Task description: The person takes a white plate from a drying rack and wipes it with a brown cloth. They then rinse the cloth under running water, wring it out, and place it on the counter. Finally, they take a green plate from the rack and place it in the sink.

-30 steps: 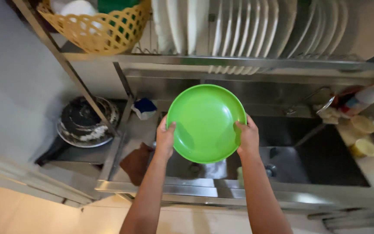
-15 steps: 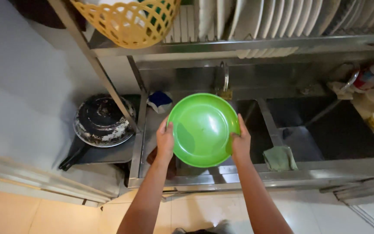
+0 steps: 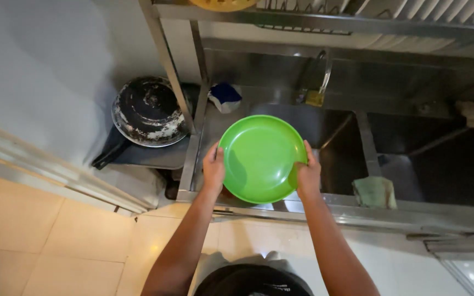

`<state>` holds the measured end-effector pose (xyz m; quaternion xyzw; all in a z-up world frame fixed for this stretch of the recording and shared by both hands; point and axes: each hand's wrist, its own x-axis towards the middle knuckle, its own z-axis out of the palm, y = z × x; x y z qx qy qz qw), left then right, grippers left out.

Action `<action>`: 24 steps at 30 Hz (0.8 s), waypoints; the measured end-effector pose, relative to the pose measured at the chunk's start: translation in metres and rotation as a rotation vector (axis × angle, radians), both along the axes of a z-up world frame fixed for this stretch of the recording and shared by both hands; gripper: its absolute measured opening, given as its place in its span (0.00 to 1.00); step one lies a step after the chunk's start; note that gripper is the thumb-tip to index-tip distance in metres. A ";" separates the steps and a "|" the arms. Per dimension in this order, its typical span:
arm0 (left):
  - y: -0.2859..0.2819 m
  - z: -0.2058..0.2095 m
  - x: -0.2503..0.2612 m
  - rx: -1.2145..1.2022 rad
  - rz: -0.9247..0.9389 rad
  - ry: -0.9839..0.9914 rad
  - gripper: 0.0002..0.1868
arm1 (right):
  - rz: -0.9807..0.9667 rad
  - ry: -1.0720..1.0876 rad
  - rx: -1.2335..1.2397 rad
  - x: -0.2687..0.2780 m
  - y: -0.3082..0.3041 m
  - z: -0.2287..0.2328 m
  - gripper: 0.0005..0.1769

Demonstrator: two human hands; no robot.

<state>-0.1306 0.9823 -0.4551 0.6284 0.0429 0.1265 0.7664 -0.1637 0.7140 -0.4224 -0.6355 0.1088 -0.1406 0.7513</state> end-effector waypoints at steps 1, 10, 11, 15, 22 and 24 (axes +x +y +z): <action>0.009 -0.003 -0.004 0.005 -0.011 0.006 0.19 | -0.011 0.006 0.005 -0.003 0.009 -0.008 0.41; 0.105 -0.088 -0.005 0.355 0.061 -0.067 0.17 | -0.022 0.165 0.023 -0.018 0.093 -0.048 0.39; 0.112 -0.094 -0.006 0.250 0.047 -0.008 0.17 | -0.022 0.181 0.073 -0.018 0.095 -0.067 0.35; 0.135 -0.091 -0.021 0.043 -0.007 0.147 0.17 | -0.023 0.231 0.303 -0.020 0.107 -0.092 0.21; 0.179 -0.099 -0.015 -0.088 -0.030 0.080 0.18 | 0.017 0.233 -0.007 0.013 0.116 -0.201 0.20; 0.193 -0.112 -0.009 -0.032 0.020 0.093 0.17 | 0.129 0.187 -0.211 0.012 0.132 -0.177 0.21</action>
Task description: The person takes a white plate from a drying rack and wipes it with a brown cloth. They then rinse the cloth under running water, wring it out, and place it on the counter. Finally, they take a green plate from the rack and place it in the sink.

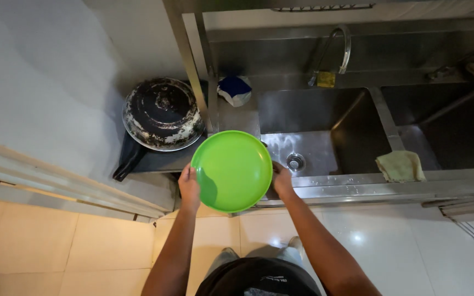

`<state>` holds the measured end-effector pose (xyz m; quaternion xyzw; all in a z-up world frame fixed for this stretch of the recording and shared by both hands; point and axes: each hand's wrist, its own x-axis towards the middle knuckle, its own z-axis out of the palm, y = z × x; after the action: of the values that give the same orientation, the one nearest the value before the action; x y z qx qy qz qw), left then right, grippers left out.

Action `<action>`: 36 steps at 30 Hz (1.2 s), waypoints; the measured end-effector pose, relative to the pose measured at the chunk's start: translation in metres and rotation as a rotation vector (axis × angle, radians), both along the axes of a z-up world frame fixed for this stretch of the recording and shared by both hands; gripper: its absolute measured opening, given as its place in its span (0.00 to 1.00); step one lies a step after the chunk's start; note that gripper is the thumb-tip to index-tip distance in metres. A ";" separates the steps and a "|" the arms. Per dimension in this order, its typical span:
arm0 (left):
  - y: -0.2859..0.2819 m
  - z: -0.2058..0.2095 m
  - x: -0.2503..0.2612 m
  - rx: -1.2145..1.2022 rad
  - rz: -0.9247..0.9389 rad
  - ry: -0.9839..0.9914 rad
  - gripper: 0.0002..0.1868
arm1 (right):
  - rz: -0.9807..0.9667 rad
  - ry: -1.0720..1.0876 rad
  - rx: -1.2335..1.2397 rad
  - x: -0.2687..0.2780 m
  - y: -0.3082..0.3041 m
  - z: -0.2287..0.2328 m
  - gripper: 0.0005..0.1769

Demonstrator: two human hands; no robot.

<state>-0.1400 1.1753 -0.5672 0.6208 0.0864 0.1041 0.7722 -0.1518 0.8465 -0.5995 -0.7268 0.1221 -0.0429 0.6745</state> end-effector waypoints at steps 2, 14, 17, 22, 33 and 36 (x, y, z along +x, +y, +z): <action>0.001 0.011 -0.002 0.019 0.021 0.009 0.17 | 0.046 -0.015 0.027 -0.005 0.019 0.034 0.23; 0.030 0.011 -0.002 0.009 0.052 0.023 0.18 | 0.196 -0.314 -0.874 0.019 0.055 0.040 0.35; 0.031 0.009 -0.001 0.001 0.040 0.011 0.18 | 0.049 -0.276 -0.632 0.030 0.039 -0.014 0.36; 0.016 0.006 0.007 0.047 0.018 0.064 0.18 | -0.196 -0.246 -0.605 0.040 -0.019 0.006 0.37; -0.061 -0.040 0.032 0.318 -0.047 0.021 0.17 | -0.266 -0.357 -0.325 0.029 -0.073 0.137 0.37; -0.067 -0.026 0.027 0.364 -0.050 0.044 0.17 | -0.255 -0.345 -0.284 0.027 -0.073 0.140 0.37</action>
<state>-0.1129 1.1086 -0.5930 0.7542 0.0677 0.0852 0.6475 -0.1249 0.7739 -0.4592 -0.7749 0.0885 -0.2677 0.5658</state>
